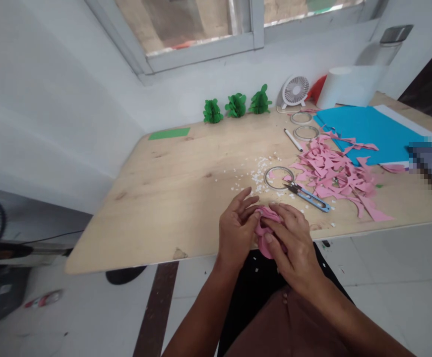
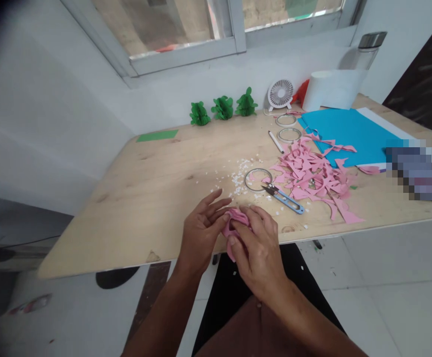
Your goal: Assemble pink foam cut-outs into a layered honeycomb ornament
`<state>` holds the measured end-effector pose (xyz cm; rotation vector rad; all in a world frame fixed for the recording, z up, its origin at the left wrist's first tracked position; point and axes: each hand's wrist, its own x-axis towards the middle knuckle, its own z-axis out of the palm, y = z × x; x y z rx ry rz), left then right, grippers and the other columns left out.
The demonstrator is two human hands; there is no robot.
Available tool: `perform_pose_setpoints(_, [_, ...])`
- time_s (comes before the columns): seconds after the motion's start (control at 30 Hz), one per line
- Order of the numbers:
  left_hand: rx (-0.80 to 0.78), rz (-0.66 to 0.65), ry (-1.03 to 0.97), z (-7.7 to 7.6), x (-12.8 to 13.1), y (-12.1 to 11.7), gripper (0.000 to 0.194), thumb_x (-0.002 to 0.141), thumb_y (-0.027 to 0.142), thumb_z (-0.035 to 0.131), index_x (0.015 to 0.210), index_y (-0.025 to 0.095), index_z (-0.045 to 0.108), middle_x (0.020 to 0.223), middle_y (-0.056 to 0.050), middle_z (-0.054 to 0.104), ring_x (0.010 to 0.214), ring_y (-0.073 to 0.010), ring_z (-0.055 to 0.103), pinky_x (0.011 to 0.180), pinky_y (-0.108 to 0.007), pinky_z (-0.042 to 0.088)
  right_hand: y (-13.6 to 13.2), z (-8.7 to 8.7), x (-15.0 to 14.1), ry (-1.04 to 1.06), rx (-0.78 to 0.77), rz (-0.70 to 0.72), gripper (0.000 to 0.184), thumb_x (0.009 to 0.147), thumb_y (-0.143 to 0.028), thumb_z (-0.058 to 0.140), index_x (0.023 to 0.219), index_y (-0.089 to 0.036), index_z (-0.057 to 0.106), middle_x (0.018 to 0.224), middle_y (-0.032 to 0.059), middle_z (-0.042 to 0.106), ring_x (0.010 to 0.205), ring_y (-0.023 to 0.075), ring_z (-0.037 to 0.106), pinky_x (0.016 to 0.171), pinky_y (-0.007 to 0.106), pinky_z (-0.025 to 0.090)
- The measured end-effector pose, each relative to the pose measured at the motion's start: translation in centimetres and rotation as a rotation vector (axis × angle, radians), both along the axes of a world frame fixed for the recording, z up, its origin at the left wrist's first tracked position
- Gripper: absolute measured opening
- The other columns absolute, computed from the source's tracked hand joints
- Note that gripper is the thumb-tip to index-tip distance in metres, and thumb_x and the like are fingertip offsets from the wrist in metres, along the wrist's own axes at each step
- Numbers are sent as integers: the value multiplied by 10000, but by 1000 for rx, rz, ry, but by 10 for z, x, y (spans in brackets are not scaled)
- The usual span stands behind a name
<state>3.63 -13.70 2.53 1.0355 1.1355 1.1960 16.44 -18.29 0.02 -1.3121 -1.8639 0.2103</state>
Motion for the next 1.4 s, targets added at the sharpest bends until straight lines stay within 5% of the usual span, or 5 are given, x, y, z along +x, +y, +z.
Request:
perform_pose_setpoints(0.3, [33,61,6,-3,-2,10,499,694,137,673,1183,151,577,1087,-105,677,964,-196,667,889,-348,533,-5,5,8,76,99,28,341,845,-150,544,1178,-207,588,1325,127,509,1255,319,417,1012,580,341])
perform_pose_setpoints(0.6, [42,81,52,-1,-3,14,450,679,127,671,1123,147,599,1122,-117,661,924,-198,677,853,-352,546,-12,-3,10,149,122,-139,344,833,-192,581,1174,-228,561,1195,110,611,1163,309,514,975,561,389])
perform_pose_setpoints(0.9, [165,81,261,-7,-1,14,381,728,134,612,1106,178,618,1082,-93,675,914,-204,675,724,-295,570,-6,-4,7,109,188,-177,214,809,-106,578,992,-216,604,1155,109,603,1128,294,526,966,534,405])
perform_pose_setpoints(1.4, [195,88,433,-2,-3,15,335,758,108,583,1085,156,638,926,-78,700,769,-176,690,646,-266,572,-6,-8,9,-8,253,-139,332,789,-56,597,1070,-231,626,1220,100,580,1155,306,504,968,533,400])
